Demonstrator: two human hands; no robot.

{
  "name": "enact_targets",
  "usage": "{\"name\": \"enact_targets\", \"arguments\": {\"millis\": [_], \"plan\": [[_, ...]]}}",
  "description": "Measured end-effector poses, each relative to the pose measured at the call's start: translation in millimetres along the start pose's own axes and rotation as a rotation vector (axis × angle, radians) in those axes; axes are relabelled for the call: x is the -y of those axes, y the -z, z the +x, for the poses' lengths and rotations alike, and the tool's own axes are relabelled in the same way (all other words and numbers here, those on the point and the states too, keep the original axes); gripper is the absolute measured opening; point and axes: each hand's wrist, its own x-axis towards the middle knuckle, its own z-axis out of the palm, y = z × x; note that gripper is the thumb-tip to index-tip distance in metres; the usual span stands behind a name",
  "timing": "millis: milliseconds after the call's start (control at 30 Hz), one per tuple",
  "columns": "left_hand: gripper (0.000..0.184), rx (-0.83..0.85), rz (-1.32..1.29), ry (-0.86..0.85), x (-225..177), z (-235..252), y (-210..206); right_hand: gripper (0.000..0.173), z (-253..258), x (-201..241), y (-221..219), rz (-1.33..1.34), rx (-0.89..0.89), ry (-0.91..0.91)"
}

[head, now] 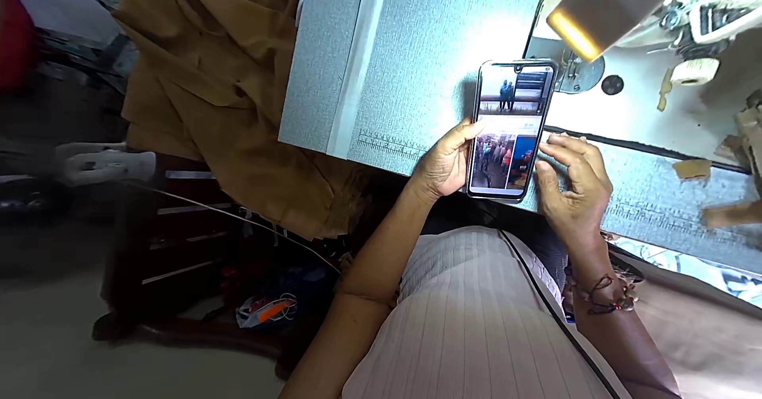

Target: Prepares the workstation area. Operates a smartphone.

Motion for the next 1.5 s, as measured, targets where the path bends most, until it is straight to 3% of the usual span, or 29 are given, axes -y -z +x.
{"name": "enact_targets", "arguments": {"millis": [300,400,567,1033,1500], "plan": [[0.026,0.021,-0.035,0.021,-0.5,-0.3,1.7,0.024,-1.5,-3.1,-3.8,-0.006,-0.048,0.008],[0.025,0.012,0.071,0.029,-0.2,-4.5,2.1,0.024,-2.7,-4.7,-5.0,-0.003,-0.055,0.007],[0.041,0.030,0.088,0.002,2.8,-4.7,5.4,0.025,-4.2,-4.6,-5.3,-0.007,-0.058,0.009],[0.057,0.053,0.128,-0.007,1.5,-7.2,4.4,0.025,-4.3,-4.4,-4.5,-0.012,-0.052,0.003],[0.060,0.077,0.096,-0.009,2.2,-5.1,6.1,0.032,-3.5,-1.6,-5.6,-0.026,-0.085,0.040]]}}
